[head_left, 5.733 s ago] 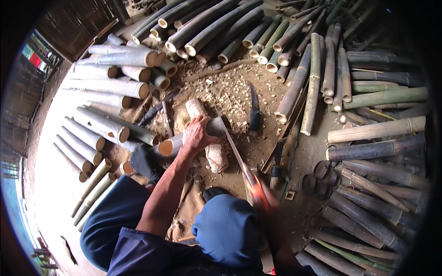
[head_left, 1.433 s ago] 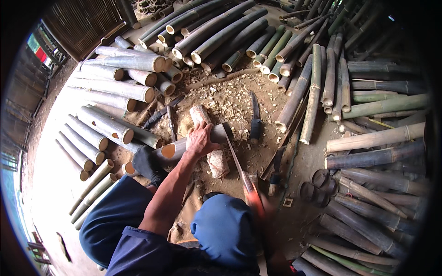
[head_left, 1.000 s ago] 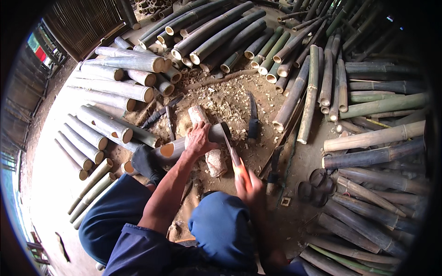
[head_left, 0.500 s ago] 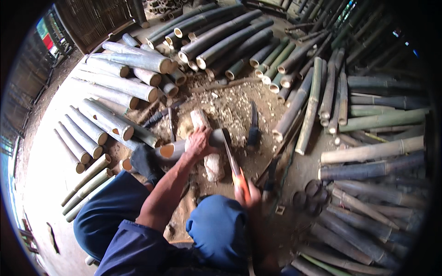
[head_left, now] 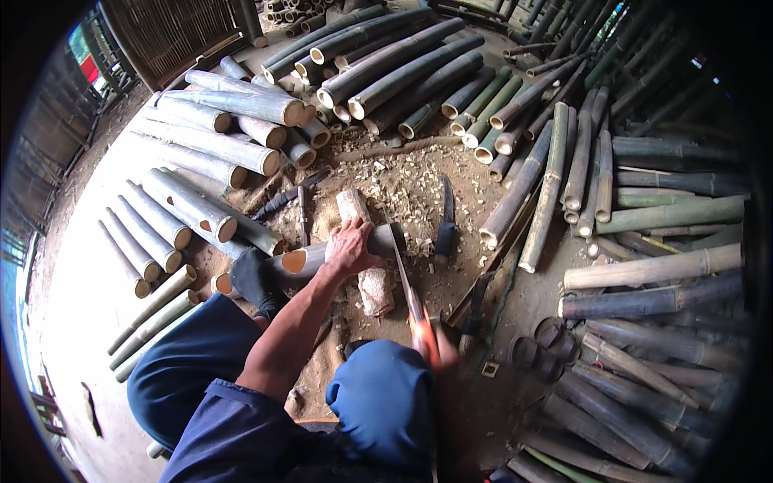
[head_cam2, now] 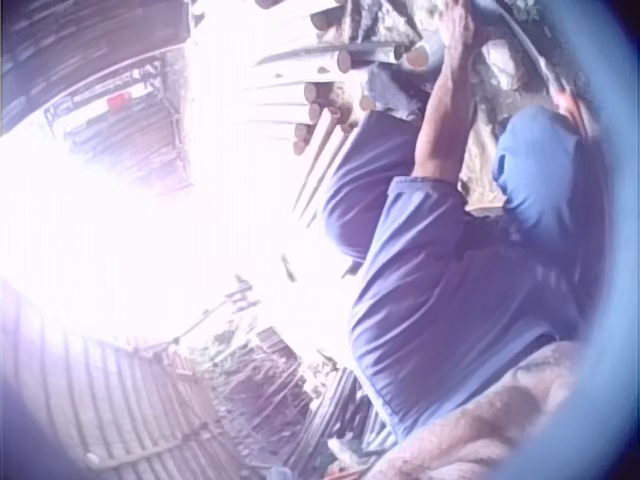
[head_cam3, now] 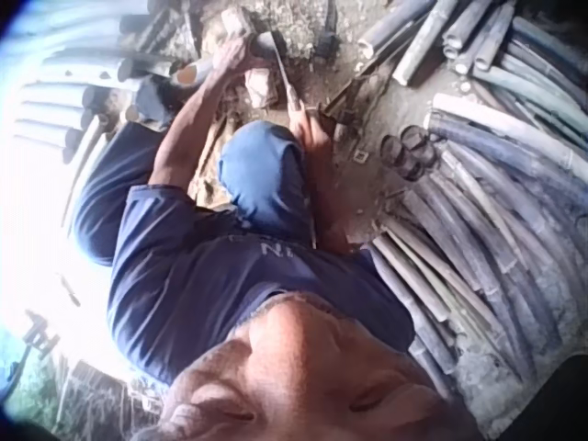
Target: The person uses a saw to cut bamboo segments, handles various bamboo poles, and uses a knife to whittle and refine the edges of pre-cut bamboo pieces on a work surface.
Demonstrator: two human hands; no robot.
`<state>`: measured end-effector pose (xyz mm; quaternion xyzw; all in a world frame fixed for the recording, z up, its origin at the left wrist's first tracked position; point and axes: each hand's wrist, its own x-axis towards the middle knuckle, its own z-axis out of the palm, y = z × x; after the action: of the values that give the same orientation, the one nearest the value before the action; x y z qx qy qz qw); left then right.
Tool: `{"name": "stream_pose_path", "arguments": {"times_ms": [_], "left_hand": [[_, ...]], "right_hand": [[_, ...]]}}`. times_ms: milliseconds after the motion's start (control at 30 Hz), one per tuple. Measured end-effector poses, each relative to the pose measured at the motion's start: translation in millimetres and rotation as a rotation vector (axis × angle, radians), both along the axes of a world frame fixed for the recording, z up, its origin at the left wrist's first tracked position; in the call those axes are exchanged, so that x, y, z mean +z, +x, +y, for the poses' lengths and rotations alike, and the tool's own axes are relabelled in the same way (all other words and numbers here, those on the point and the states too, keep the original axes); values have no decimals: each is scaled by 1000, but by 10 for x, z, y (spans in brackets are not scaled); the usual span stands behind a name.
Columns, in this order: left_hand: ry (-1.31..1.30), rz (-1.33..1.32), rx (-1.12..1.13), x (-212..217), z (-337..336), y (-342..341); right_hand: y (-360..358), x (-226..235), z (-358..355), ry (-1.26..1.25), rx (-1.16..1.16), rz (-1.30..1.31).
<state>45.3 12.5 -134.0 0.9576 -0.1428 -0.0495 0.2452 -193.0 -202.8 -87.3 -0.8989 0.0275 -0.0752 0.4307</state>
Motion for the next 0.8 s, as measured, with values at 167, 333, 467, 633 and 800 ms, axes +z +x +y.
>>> {"name": "stream_pose_path", "arguments": {"times_ms": [167, 333, 467, 633, 800], "left_hand": [[10, 10, -12, -20, -11, 24], [6, -37, 18, -85, -7, -31], [-24, -17, 5, -120, 181, -20], [-2, -1, -28, -38, -45, 1], [7, -10, -8, -112, 48, -30]], "right_hand": [[-685, -432, 337, -197, -478, -26], [691, 637, 222, 130, -19, 87], [212, 465, 184, 185, -43, 170], [-701, -474, 184, -255, -497, -4], [544, 442, 230, 214, -25, 83]]}}
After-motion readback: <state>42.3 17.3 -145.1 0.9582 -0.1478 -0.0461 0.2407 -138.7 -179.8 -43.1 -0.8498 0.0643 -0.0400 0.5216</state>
